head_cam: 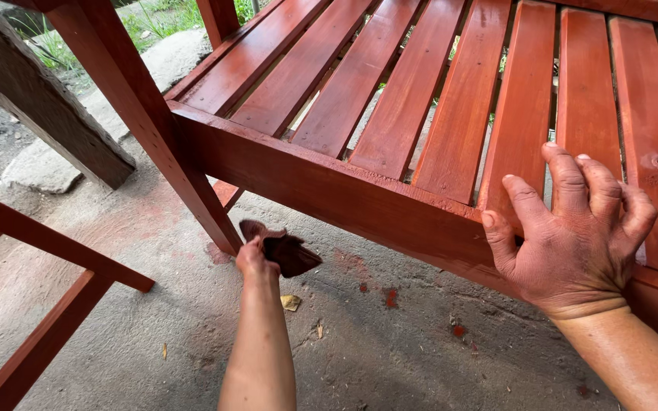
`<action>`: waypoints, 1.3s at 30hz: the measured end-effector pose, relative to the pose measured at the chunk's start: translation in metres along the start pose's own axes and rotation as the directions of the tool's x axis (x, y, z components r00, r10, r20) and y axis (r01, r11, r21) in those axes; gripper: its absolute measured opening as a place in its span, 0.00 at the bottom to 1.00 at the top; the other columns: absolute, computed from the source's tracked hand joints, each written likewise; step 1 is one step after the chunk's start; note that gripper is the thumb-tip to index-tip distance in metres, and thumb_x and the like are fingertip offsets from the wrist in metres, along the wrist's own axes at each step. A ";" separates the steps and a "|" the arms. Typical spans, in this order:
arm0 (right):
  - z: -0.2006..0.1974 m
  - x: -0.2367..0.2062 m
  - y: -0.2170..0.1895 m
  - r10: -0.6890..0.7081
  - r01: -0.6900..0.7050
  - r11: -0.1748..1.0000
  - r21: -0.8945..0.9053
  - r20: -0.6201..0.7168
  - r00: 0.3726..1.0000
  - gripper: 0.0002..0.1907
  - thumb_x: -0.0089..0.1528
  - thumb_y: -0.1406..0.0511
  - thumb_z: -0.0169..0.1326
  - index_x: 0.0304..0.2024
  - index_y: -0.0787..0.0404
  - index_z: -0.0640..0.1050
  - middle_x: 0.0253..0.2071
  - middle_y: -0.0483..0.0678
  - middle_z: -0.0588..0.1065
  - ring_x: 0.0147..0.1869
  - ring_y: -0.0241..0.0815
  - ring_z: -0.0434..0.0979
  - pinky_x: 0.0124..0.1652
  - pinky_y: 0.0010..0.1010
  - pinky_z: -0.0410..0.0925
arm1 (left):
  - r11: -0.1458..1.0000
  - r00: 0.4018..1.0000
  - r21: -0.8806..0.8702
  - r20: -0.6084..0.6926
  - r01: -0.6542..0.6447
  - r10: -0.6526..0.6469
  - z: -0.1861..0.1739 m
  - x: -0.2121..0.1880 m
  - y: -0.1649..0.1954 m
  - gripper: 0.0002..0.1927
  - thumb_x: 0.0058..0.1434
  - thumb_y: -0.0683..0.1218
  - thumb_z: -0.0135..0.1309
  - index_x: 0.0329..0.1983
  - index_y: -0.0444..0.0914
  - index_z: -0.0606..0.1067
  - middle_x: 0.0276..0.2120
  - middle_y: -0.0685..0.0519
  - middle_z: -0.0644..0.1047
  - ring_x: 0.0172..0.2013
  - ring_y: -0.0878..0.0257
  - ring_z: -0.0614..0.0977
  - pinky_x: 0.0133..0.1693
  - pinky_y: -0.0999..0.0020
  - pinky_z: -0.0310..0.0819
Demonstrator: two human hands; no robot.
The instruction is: The person wipes a red wood stain onto the slats and frame of a wooden bench using a cloth, working across the seat, edges, and legs. A bucket of stain sits on the bench, and the person occasionally refolds the cloth before continuing to wipe new areas.
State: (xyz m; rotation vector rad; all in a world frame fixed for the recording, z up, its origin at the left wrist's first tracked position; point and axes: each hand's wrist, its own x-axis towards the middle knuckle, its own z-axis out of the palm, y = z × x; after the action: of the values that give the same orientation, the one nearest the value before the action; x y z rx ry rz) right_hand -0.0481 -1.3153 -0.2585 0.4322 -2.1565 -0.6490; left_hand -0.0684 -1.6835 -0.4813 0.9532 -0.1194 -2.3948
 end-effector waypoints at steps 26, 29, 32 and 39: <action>0.017 -0.010 0.001 0.068 -0.059 0.950 0.307 -0.017 0.998 0.22 0.68 0.45 0.51 0.52 0.49 0.84 0.68 0.49 0.68 0.71 0.48 0.61 0.69 0.49 0.48 | 0.992 0.948 0.091 0.313 -0.084 0.051 0.042 0.003 0.004 0.17 0.69 0.41 0.39 0.58 0.33 0.69 0.52 0.42 0.78 0.51 0.47 0.83 0.56 0.45 0.80; 0.019 -0.011 0.001 0.078 -0.067 0.931 0.360 -0.016 0.997 0.23 0.68 0.45 0.52 0.54 0.50 0.84 0.70 0.49 0.68 0.74 0.49 0.61 0.70 0.50 0.49 | 0.997 0.991 0.071 0.135 -0.010 0.000 0.026 0.004 -0.006 0.18 0.70 0.43 0.34 0.54 0.31 0.71 0.48 0.41 0.80 0.47 0.47 0.85 0.52 0.46 0.80; 0.019 -0.013 0.000 0.083 -0.071 0.926 0.370 -0.016 0.996 0.23 0.67 0.46 0.52 0.53 0.51 0.83 0.70 0.49 0.68 0.74 0.50 0.61 0.69 0.50 0.49 | 0.998 0.998 0.052 0.062 0.021 -0.024 0.030 0.007 -0.003 0.17 0.69 0.42 0.34 0.56 0.34 0.70 0.49 0.43 0.79 0.48 0.49 0.84 0.53 0.48 0.79; 0.018 -0.012 0.001 0.078 -0.068 0.929 0.365 -0.012 0.997 0.23 0.66 0.47 0.53 0.53 0.51 0.83 0.70 0.50 0.68 0.73 0.50 0.62 0.68 0.50 0.50 | 0.998 0.988 0.050 0.149 -0.043 0.035 0.073 0.005 0.002 0.19 0.68 0.41 0.35 0.61 0.40 0.69 0.52 0.49 0.78 0.51 0.53 0.81 0.54 0.51 0.77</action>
State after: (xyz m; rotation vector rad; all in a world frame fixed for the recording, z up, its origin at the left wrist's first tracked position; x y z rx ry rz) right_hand -0.0557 -1.3030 -0.2747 0.5490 -2.2597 -0.1954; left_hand -0.1185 -1.6966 -0.4300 0.7883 -0.2553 -2.4352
